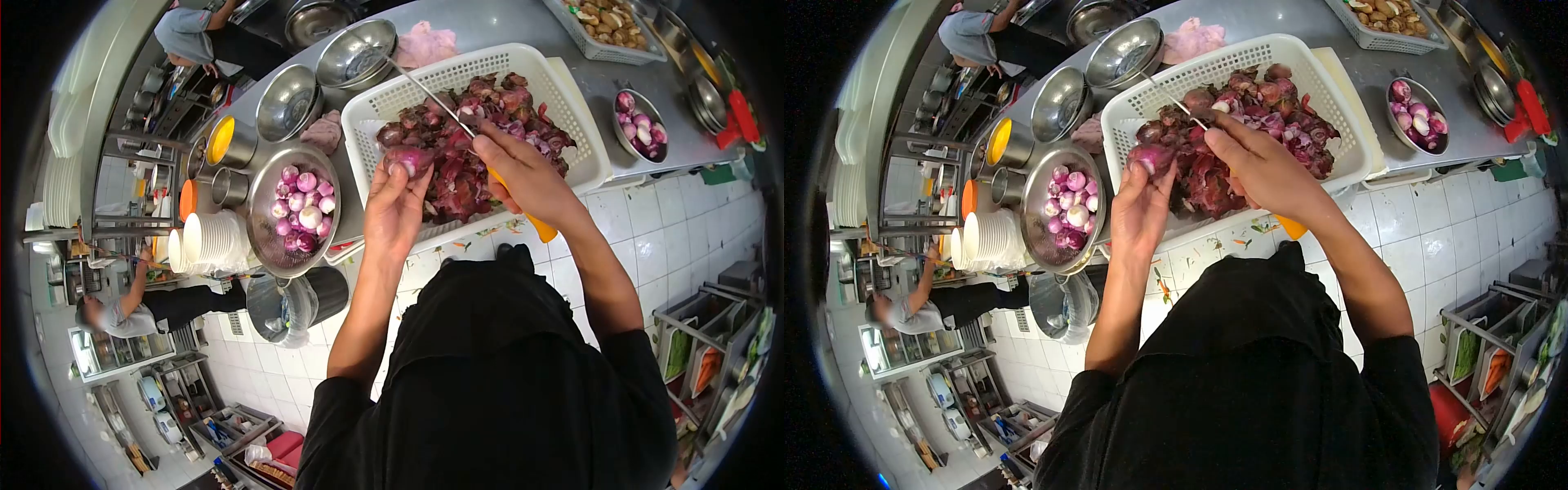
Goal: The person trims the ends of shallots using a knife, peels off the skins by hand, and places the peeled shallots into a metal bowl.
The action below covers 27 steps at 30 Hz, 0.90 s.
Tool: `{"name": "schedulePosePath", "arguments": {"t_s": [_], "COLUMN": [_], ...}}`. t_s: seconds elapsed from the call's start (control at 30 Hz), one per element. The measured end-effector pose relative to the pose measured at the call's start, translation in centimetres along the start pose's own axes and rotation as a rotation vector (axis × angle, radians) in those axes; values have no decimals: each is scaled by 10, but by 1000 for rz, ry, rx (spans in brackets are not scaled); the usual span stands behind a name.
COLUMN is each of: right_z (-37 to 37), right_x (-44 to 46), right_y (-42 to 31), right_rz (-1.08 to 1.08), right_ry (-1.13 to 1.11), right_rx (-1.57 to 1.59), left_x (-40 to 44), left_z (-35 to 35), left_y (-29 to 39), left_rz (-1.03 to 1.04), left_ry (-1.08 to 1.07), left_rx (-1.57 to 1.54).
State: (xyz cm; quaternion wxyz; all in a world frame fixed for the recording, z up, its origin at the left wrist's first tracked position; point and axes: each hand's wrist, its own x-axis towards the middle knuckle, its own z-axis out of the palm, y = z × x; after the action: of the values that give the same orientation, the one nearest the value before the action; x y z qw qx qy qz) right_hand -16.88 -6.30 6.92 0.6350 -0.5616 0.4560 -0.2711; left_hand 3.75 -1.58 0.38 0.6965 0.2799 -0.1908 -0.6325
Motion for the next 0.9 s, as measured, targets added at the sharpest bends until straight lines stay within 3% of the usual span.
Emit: {"name": "schedulePosePath", "arguments": {"t_s": [0.3,0.4,0.5,0.73,0.83,0.9], "right_z": [-13,-13,-13,21,17,22], "right_x": [10,12,7,-1,-11,-8], "right_y": [5,13,0,10,-11,4], "right_rz": [-54,-157,-66,-348,-234,-363], "right_ry": [282,206,88,1,-72,15], "right_rx": [-113,-111,-66,-204,-275,-285], "left_x": [3,0,4,-2,-2,-4], "left_z": [-9,-8,6,25,28,26], "left_y": [2,-2,-1,-3,-4,-3], "left_rz": [-14,-6,15,-27,-8,-1], "left_ry": [184,188,204,121,139,155], "left_rx": [12,79,150,208,226,249]}}
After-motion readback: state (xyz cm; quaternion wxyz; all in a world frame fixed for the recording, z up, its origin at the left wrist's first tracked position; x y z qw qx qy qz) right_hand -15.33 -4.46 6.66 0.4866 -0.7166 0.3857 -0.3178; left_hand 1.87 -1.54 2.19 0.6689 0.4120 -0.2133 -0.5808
